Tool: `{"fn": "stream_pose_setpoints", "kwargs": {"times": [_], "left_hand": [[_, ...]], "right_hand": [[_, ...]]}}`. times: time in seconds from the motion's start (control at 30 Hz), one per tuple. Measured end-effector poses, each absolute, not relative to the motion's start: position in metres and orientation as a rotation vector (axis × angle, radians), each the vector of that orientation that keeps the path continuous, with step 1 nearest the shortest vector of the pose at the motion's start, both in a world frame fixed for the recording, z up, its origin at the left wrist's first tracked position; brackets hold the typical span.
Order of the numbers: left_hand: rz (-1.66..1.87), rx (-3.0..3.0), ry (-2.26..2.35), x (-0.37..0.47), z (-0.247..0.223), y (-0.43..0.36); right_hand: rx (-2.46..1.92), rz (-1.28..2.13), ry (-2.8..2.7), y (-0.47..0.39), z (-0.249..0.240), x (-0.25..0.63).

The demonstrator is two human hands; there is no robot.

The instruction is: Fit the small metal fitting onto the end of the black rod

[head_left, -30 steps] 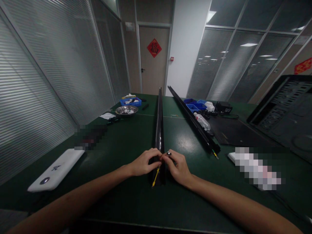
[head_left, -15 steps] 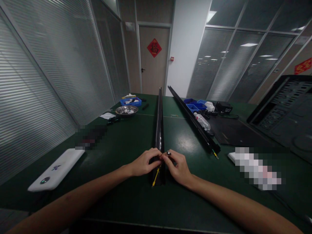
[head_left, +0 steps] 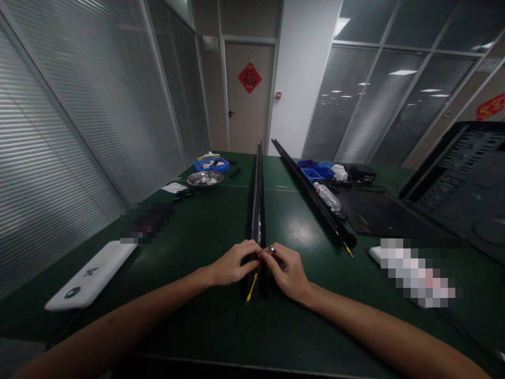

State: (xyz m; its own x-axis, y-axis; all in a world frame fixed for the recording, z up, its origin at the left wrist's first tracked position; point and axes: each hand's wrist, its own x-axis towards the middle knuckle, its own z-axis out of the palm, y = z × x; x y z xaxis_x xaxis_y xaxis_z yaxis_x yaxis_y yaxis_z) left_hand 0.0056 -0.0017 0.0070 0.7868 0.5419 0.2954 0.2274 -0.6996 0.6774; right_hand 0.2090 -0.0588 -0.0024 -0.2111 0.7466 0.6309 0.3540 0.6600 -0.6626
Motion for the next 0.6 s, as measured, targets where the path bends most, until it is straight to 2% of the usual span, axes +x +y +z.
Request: {"fn": "stream_pose_setpoints", "kwargs": {"times": [0.6], "left_hand": [[0.641, 2.349, 0.555, 0.0053, 0.0090, -0.0022]], "right_hand": [[-0.887, 0.476, -1.822, -0.0597, -0.0016, 0.2089]]}}
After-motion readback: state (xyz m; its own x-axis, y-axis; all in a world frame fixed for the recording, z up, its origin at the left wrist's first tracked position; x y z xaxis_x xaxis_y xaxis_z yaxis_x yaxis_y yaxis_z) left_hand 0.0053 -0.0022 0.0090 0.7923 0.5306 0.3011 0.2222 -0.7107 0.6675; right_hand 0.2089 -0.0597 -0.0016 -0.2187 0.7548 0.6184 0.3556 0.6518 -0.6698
